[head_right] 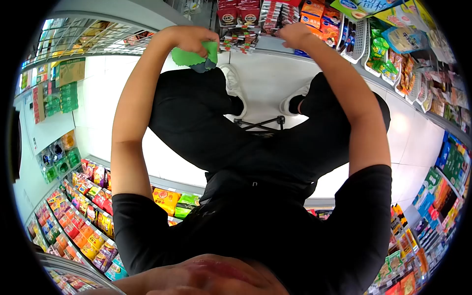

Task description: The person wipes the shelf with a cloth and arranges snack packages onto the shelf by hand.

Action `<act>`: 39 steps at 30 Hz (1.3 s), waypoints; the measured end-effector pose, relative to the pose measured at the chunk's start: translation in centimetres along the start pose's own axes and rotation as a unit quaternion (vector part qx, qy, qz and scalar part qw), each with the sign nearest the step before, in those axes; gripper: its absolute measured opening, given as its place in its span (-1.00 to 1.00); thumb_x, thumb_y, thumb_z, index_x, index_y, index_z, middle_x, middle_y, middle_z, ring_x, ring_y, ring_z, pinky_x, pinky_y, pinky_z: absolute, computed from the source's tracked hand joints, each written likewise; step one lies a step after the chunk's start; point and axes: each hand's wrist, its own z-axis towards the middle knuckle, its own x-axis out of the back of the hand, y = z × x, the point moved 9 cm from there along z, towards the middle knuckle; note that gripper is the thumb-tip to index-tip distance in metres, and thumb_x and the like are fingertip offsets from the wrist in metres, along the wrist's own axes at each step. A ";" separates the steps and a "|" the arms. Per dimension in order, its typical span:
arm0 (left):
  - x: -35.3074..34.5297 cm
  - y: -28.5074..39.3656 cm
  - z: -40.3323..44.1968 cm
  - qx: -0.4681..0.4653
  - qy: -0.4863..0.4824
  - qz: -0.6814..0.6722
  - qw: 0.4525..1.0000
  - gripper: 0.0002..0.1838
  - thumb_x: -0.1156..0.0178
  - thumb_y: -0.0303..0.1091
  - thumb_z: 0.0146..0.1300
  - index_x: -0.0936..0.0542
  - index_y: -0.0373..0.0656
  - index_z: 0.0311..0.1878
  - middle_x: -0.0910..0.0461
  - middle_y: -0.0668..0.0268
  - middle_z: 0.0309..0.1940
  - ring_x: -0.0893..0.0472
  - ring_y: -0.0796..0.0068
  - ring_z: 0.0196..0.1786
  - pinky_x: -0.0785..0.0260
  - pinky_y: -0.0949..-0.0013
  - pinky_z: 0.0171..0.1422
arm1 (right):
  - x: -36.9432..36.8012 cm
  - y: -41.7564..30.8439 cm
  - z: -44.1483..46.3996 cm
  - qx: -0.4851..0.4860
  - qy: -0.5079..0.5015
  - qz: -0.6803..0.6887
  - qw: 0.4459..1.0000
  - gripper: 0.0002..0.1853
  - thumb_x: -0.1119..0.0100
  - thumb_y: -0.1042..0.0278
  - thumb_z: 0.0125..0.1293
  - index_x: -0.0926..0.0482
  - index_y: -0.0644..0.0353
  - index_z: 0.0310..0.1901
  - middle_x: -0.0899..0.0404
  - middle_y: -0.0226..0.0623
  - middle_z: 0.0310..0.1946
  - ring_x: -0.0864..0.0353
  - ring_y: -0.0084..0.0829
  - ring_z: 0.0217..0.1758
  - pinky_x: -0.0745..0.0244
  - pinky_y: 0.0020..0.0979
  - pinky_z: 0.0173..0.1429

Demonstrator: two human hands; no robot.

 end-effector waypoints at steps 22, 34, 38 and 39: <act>-1.7 -1.7 0.2 -0.027 -0.007 -0.030 0.999 -0.82 0.09 -0.26 0.37 -0.37 -0.17 -0.23 -0.38 0.22 -0.34 -0.36 0.28 -0.23 -0.29 0.23 -0.02 | -0.5 -6.7 7.0 -0.121 0.320 0.110 0.933 -0.27 -0.56 0.24 -0.05 -0.53 -0.09 0.25 -0.55 -0.41 0.12 -0.44 -0.30 0.27 -0.34 -0.14 0.25; -2.0 -2.1 0.8 -0.023 -0.037 0.035 0.998 -0.89 0.13 -0.41 0.35 -0.32 -0.25 -0.26 -0.36 0.14 -0.29 -0.32 0.14 -0.22 -0.27 0.20 -0.04 | -0.5 -7.6 7.7 -0.099 0.367 0.119 0.917 -0.64 -0.42 0.25 0.11 -0.71 -0.14 0.00 -0.65 -0.53 -0.07 -0.58 -0.41 0.12 -0.47 -0.22 0.12; -1.9 -1.4 0.6 -0.039 -0.030 0.032 0.998 -0.91 0.09 -0.43 0.32 -0.35 -0.24 -0.25 -0.39 0.15 -0.28 -0.37 0.14 -0.19 -0.29 0.19 -0.03 | -0.7 -7.8 7.1 -0.108 0.368 0.158 0.910 -0.68 -0.41 0.25 0.16 -0.72 -0.14 -0.01 -0.65 -0.54 -0.09 -0.59 -0.39 0.12 -0.62 -0.23 0.06; -1.9 -1.4 0.5 -0.041 -0.029 0.030 0.998 -0.91 0.10 -0.42 0.33 -0.35 -0.24 -0.25 -0.40 0.15 -0.28 -0.37 0.14 -0.19 -0.30 0.19 -0.03 | -0.8 -7.8 7.1 -0.107 0.369 0.163 0.909 -0.69 -0.40 0.25 0.17 -0.73 -0.13 -0.01 -0.65 -0.54 -0.09 -0.60 -0.39 0.12 -0.64 -0.25 0.05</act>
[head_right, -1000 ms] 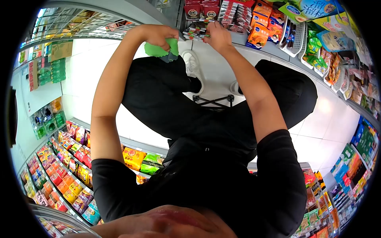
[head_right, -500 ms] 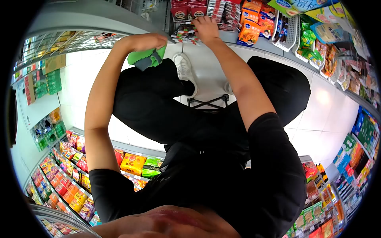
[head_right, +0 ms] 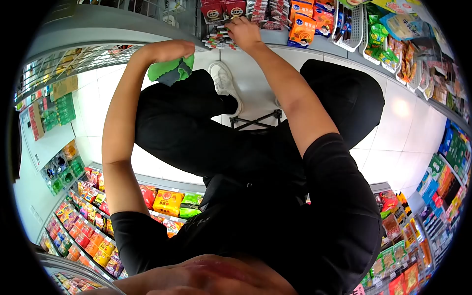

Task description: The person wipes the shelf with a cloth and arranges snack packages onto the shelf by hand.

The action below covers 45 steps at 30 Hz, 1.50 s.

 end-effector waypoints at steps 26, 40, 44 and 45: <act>0.6 0.9 2.1 0.036 0.080 -0.384 0.919 -0.44 -0.03 0.11 0.41 -0.70 -0.13 0.16 -0.73 0.28 -0.03 -0.63 0.49 0.02 -0.46 0.40 0.03 | 16.9 -4.0 -0.5 0.286 -0.003 0.093 0.954 -0.73 -0.36 0.33 0.25 -0.64 0.05 -0.02 -0.69 -0.47 0.00 -0.68 -0.37 0.05 -0.67 -0.36 -0.03; 6.8 8.1 0.2 -0.104 0.257 -0.571 0.772 -0.35 -0.26 0.14 0.36 -0.47 0.00 0.40 -0.61 0.27 0.17 -0.54 0.62 -0.26 -0.47 0.51 -0.14 | 32.4 -6.7 1.9 0.364 0.061 0.082 0.926 -0.65 -0.43 0.59 0.05 -0.66 0.23 -0.07 -0.72 -0.24 -0.02 -0.71 -0.21 0.04 -0.65 -0.31 0.09; 9.3 6.8 0.8 -0.155 0.379 -0.493 0.768 -0.41 -0.38 -0.06 0.31 -0.51 -0.10 0.33 -0.59 0.25 0.15 -0.61 0.45 0.13 -0.44 0.41 0.21 | 30.2 -2.9 3.7 0.192 0.002 0.195 0.962 -0.71 -0.35 0.54 0.26 -0.66 0.25 0.03 -0.73 -0.22 -0.02 -0.71 -0.34 0.04 -0.61 -0.36 0.14; 9.9 6.8 1.1 -0.206 0.360 -0.527 0.742 -0.47 -0.35 -0.19 0.35 -0.53 -0.20 0.32 -0.63 0.23 0.13 -0.61 0.49 0.14 -0.45 0.39 0.24 | 29.3 -1.2 3.8 0.112 -0.025 0.228 0.967 -0.72 -0.33 0.53 0.31 -0.65 0.27 0.06 -0.72 -0.25 0.01 -0.70 -0.40 0.07 -0.59 -0.40 0.19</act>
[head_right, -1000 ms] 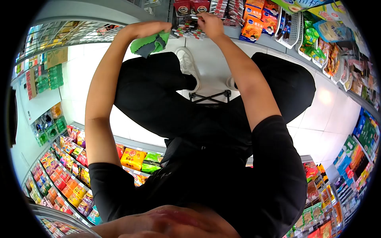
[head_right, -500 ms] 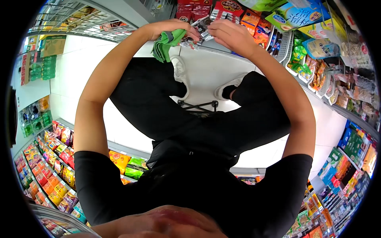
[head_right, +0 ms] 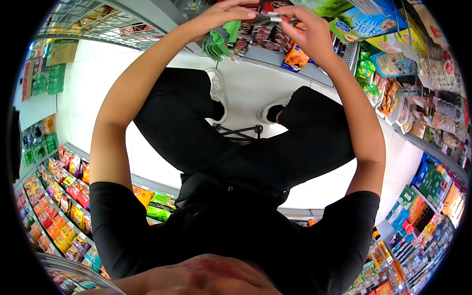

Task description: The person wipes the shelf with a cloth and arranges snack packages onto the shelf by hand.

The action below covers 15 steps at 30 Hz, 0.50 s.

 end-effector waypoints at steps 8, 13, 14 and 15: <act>-0.7 0.5 1.0 -0.014 -0.089 0.224 0.970 -0.60 -0.37 -0.16 0.37 -0.66 -0.23 0.13 -0.68 0.35 -0.07 -0.58 0.63 0.00 -0.43 0.43 0.12 | -1.3 8.2 -1.8 -0.239 -0.017 0.274 0.931 -0.63 -0.23 0.40 0.48 -0.54 0.37 0.24 -0.67 -0.25 0.07 -0.70 -0.49 0.05 -0.65 -0.43 0.21; -1.1 -0.5 1.5 -0.001 -0.053 0.215 0.975 -0.68 -0.34 -0.11 0.39 -0.74 -0.20 -0.06 -0.69 0.45 -0.27 -0.56 0.70 -0.17 -0.42 0.47 -0.03 | -2.0 7.7 -2.2 -0.288 -0.031 0.314 0.904 -0.58 -0.18 0.30 0.52 -0.51 0.35 0.29 -0.66 -0.26 0.11 -0.74 -0.44 -0.02 -0.66 -0.46 0.18; -1.1 -0.6 1.6 0.001 -0.059 0.203 0.977 -0.68 -0.34 -0.11 0.40 -0.74 -0.20 -0.06 -0.70 0.45 -0.27 -0.56 0.70 -0.17 -0.42 0.47 -0.02 | -2.0 7.9 -2.3 -0.299 -0.024 0.323 0.897 -0.55 -0.23 0.28 0.49 -0.51 0.35 0.29 -0.67 -0.25 0.10 -0.74 -0.43 -0.02 -0.66 -0.45 0.17; -1.1 -0.7 1.6 0.003 -0.064 0.191 0.979 -0.69 -0.33 -0.12 0.40 -0.74 -0.20 -0.07 -0.70 0.44 -0.27 -0.57 0.70 -0.17 -0.42 0.47 -0.02 | -2.0 8.1 -2.5 -0.310 -0.018 0.332 0.891 -0.52 -0.28 0.25 0.46 -0.51 0.35 0.29 -0.67 -0.24 0.09 -0.73 -0.42 -0.02 -0.65 -0.44 0.17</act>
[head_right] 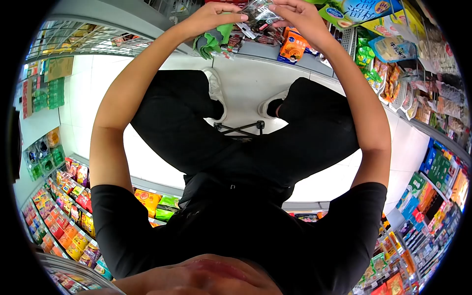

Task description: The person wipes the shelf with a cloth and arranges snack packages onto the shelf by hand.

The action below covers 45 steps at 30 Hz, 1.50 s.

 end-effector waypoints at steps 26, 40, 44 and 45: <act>1.3 -3.2 -0.3 0.117 0.019 -0.164 0.979 -0.83 -0.24 -0.33 0.45 -0.66 -0.23 -0.06 -0.67 0.37 -0.25 -0.62 0.63 -0.23 -0.51 0.51 -0.16 | 1.9 -1.2 0.3 0.060 0.133 0.135 0.980 -0.84 -0.20 0.33 0.51 -0.54 0.15 0.01 -0.64 -0.43 -0.17 -0.62 -0.59 -0.24 -0.59 -0.53 -0.14; 0.6 -2.0 -0.6 0.094 0.016 -0.240 0.966 -0.81 -0.19 -0.35 0.47 -0.57 -0.18 0.05 -0.67 0.34 -0.15 -0.65 0.57 -0.09 -0.53 0.47 0.01 | -5.8 -10.5 -5.1 0.485 0.054 -0.411 0.770 -0.71 -0.42 0.55 0.14 -0.52 0.20 -0.14 -0.66 -0.11 0.08 -0.71 -0.10 0.05 -0.62 -0.26 0.11; 0.5 -2.3 0.1 0.043 -0.004 -0.243 0.969 -0.83 -0.18 -0.36 0.48 -0.55 -0.16 0.06 -0.66 0.38 -0.11 -0.63 0.62 -0.07 -0.51 0.48 0.03 | -7.5 -10.1 -5.1 0.458 0.010 -0.463 0.759 -0.68 -0.41 0.55 0.07 -0.52 0.19 -0.15 -0.61 -0.16 0.19 -0.60 0.00 0.24 -0.55 -0.13 0.24; 0.4 -2.2 0.0 0.043 -0.007 -0.247 0.968 -0.83 -0.18 -0.36 0.48 -0.55 -0.15 0.06 -0.65 0.39 -0.11 -0.63 0.62 -0.07 -0.51 0.48 0.03 | -7.4 -9.7 -4.9 0.446 -0.003 -0.462 0.767 -0.66 -0.41 0.53 0.06 -0.53 0.20 -0.12 -0.57 -0.16 0.24 -0.54 0.00 0.32 -0.51 -0.12 0.30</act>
